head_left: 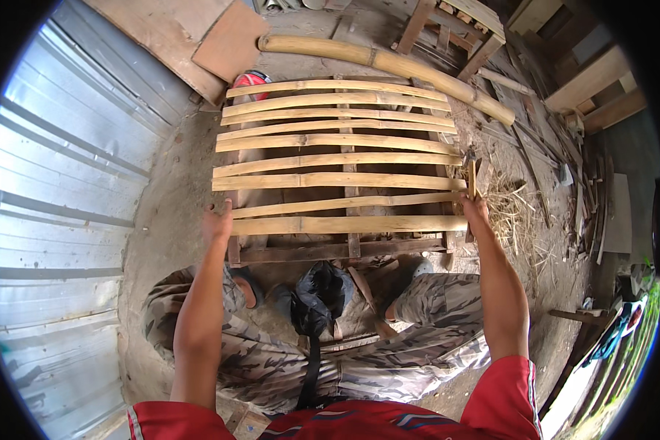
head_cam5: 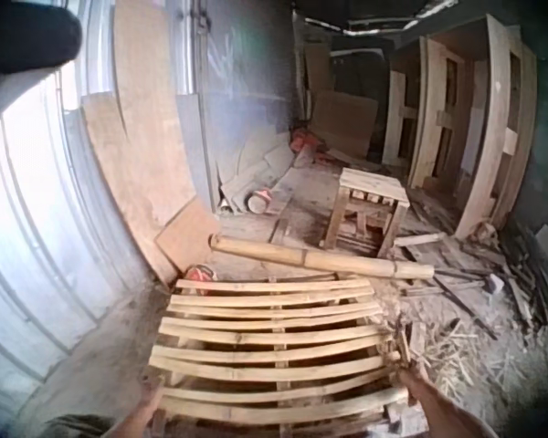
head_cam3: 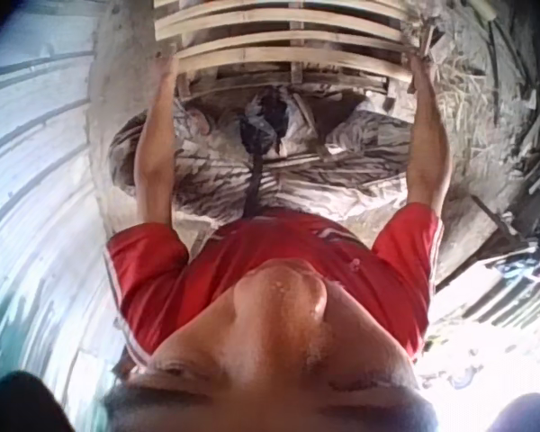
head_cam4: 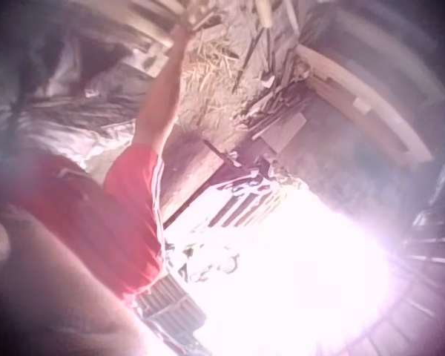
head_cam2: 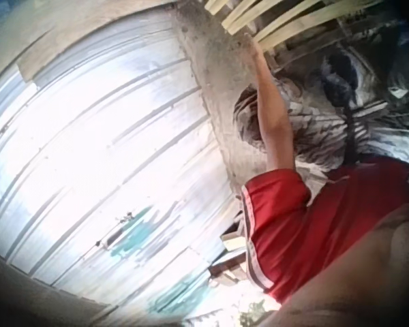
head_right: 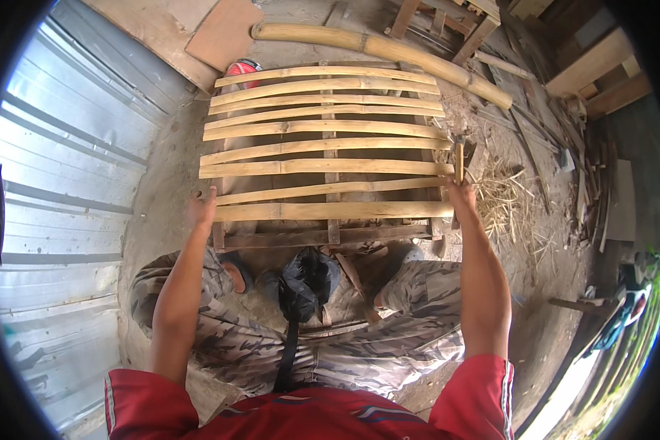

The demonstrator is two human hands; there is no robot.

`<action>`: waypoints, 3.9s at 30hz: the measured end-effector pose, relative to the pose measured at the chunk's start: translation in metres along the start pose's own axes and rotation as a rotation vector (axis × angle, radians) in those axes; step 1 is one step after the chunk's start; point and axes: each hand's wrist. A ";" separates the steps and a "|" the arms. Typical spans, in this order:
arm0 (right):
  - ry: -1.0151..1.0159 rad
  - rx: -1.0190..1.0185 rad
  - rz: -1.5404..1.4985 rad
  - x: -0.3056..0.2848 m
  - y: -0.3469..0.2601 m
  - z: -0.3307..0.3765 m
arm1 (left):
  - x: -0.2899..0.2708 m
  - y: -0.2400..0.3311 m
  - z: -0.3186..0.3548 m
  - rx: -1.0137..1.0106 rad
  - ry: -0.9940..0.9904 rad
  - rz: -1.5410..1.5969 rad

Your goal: The person hammers nails into a bamboo slat frame using a hammer, securing the slats to the frame. They periodically flip the frame to work on the opposite side and continue nailing.

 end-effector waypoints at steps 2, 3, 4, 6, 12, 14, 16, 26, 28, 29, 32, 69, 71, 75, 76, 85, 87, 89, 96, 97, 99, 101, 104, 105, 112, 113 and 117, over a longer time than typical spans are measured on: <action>-0.002 0.037 0.006 0.014 0.004 0.001 | -0.008 -0.011 0.003 -0.034 0.083 0.010; -0.048 0.049 0.006 0.027 -0.018 0.016 | -0.022 -0.034 0.001 -0.073 0.161 0.023; -0.079 0.075 0.016 0.029 -0.030 0.030 | -0.028 -0.052 0.003 -0.109 0.216 0.044; 0.047 0.102 0.048 0.027 -0.015 0.040 | -0.011 -0.048 0.024 -0.213 0.099 0.033; 0.028 0.254 -0.159 0.011 -0.021 0.057 | -0.006 -0.033 0.047 -0.174 -0.053 0.210; 0.020 0.184 -0.166 0.013 -0.027 0.067 | -0.007 -0.044 0.038 -0.131 -0.004 0.298; -0.001 0.197 -0.174 0.013 -0.039 0.083 | -0.011 -0.060 0.022 -0.111 0.032 0.339; 0.061 0.128 -0.327 0.048 -0.053 0.134 | -0.033 -0.038 -0.027 -0.210 0.023 0.122; 0.086 0.153 -0.352 0.052 -0.053 0.131 | -0.023 -0.026 -0.017 -0.207 0.145 -0.039; 0.088 0.162 -0.360 0.052 -0.056 0.134 | -0.020 -0.021 -0.015 -0.204 0.209 -0.118; 0.085 0.186 -0.369 0.048 -0.058 0.142 | -0.018 -0.012 -0.003 -0.288 0.248 -0.155; -0.145 0.447 -0.823 0.060 -0.003 0.176 | 0.028 -0.026 0.048 -0.679 -0.053 1.307; -0.159 0.473 -0.913 0.067 -0.046 0.220 | 0.006 -0.041 0.017 -0.612 -0.013 1.286; -0.157 0.414 -0.911 0.071 -0.045 0.234 | 0.000 -0.040 0.007 -0.652 0.007 1.303; -0.156 0.383 -0.912 0.072 -0.049 0.233 | -0.002 -0.037 0.004 -0.647 0.016 1.328; -0.158 0.476 -0.697 0.079 -0.087 0.253 | -0.026 -0.048 -0.009 -0.591 -0.050 1.323; -0.155 0.463 -0.682 0.068 -0.106 0.264 | -0.033 -0.040 -0.013 -0.573 0.010 1.286; -0.161 0.459 -0.666 0.070 -0.100 0.259 | -0.032 -0.035 -0.016 -0.532 -0.036 1.316; -0.140 0.304 -0.432 0.082 -0.103 0.266 | -0.012 -0.072 -0.017 -0.494 -0.073 1.248; -0.209 0.272 -0.469 0.074 -0.093 0.265 | 0.009 -0.048 0.011 -0.566 -0.004 1.068; -0.217 0.273 -0.473 0.064 -0.111 0.278 | 0.022 -0.047 0.039 -0.448 0.046 1.012; -0.165 0.299 -0.474 0.061 -0.094 0.259 | 0.045 -0.032 0.086 -0.387 -0.035 1.016; -0.091 0.201 -0.497 0.047 -0.098 0.252 | 0.061 -0.057 0.115 -0.389 -0.089 1.017; -0.108 0.160 -0.440 0.031 -0.116 0.260 | 0.063 -0.085 0.116 -0.367 -0.109 0.953; -0.409 -0.206 -0.228 -0.053 -0.126 0.289 | 0.133 -0.136 0.194 0.266 -0.715 -0.079; -0.411 -0.225 -0.195 -0.045 -0.118 0.294 | 0.143 -0.141 0.199 0.290 -0.829 -0.167; -0.365 -0.327 -0.172 -0.018 -0.105 0.307 | 0.170 -0.149 0.239 0.206 -0.778 -0.396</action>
Point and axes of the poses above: each hand's wrist, its own z-axis away from the middle knuckle, its own x-axis out of the palm, y = z × x, and after that the axes turned 12 degrees about z, right-handed
